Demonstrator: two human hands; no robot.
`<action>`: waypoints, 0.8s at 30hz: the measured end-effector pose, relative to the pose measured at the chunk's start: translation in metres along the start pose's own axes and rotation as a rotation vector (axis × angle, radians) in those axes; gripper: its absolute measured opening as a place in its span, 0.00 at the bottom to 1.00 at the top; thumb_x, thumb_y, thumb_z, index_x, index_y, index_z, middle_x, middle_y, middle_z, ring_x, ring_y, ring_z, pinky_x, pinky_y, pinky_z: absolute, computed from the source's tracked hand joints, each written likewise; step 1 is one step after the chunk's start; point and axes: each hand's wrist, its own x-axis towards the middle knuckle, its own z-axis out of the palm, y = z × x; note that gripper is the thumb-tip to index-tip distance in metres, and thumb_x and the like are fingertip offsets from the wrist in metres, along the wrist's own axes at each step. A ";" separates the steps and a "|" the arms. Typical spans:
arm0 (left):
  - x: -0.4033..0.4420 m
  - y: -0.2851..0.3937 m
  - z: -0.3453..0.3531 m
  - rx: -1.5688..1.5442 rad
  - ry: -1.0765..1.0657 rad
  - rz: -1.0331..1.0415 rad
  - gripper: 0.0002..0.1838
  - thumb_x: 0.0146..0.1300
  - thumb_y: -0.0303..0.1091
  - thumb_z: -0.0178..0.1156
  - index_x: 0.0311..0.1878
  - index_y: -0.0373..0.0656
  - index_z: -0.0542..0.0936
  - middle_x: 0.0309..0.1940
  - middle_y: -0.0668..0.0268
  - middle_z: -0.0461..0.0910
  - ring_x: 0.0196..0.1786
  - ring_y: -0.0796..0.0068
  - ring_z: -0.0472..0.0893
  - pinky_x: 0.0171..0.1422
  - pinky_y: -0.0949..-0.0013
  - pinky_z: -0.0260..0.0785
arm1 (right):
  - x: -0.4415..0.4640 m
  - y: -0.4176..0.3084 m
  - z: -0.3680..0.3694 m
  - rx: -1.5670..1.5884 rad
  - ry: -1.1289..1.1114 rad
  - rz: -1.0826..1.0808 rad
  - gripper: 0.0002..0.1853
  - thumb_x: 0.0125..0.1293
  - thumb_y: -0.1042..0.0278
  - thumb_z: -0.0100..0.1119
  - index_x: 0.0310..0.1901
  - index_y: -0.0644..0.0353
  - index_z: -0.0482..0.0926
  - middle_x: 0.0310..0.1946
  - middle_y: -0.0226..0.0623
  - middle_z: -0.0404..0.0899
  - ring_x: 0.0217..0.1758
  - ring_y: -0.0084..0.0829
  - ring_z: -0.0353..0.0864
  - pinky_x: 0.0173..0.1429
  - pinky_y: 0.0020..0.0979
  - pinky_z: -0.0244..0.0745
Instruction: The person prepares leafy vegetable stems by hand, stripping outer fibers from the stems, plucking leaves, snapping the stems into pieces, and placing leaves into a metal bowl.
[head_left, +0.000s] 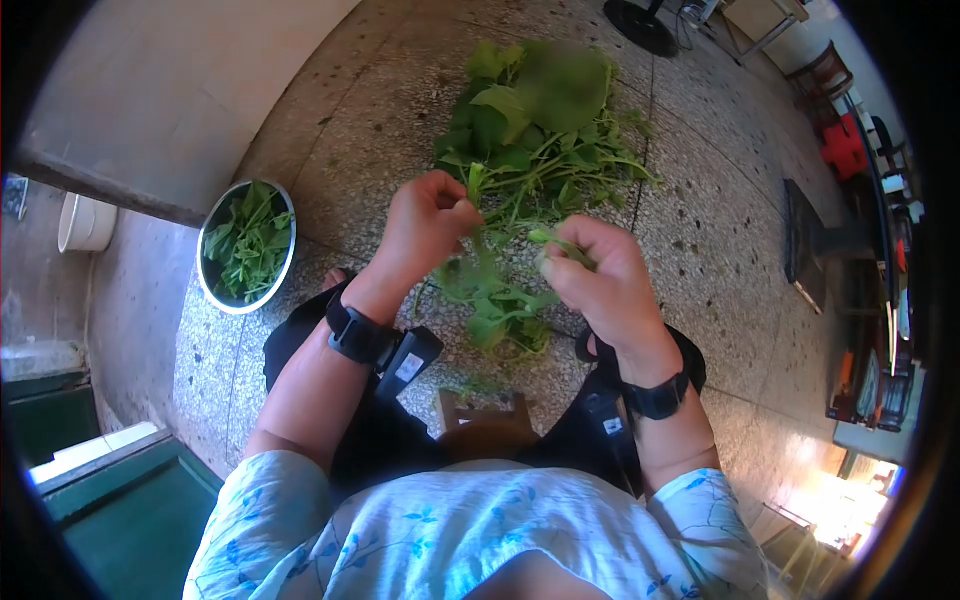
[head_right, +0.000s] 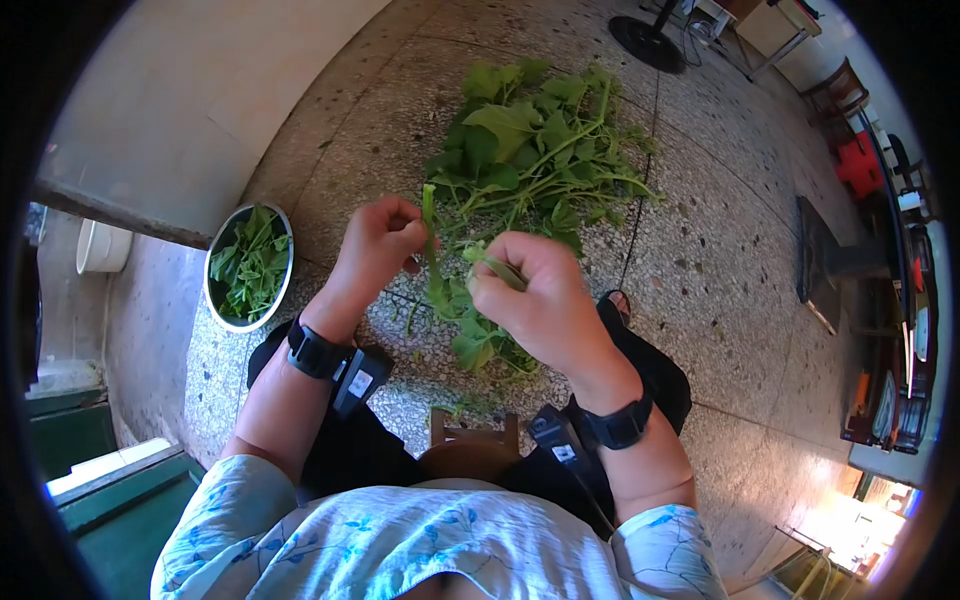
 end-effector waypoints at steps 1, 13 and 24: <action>0.003 -0.002 -0.002 0.001 0.006 -0.001 0.07 0.51 0.26 0.54 0.32 0.33 0.71 0.23 0.63 0.77 0.21 0.80 0.75 0.21 0.78 0.68 | -0.006 -0.006 -0.001 0.032 -0.011 0.008 0.05 0.51 0.74 0.54 0.22 0.60 0.70 0.16 0.18 0.64 0.20 0.09 0.58 0.22 0.17 0.54; -0.007 0.012 -0.014 -0.310 -0.108 0.026 0.04 0.59 0.30 0.50 0.35 0.41 0.71 0.32 0.61 0.78 0.31 0.76 0.79 0.24 0.77 0.70 | 0.010 0.018 0.001 -0.112 0.044 -0.127 0.03 0.54 0.73 0.55 0.28 0.64 0.76 0.20 0.21 0.69 0.22 0.10 0.61 0.25 0.17 0.57; -0.031 0.023 0.003 0.030 -0.165 0.148 0.04 0.51 0.24 0.53 0.30 0.35 0.74 0.20 0.68 0.75 0.23 0.84 0.73 0.27 0.79 0.64 | 0.028 0.022 0.017 -0.393 0.215 -0.314 0.05 0.52 0.73 0.57 0.24 0.67 0.74 0.18 0.36 0.74 0.20 0.20 0.70 0.25 0.24 0.65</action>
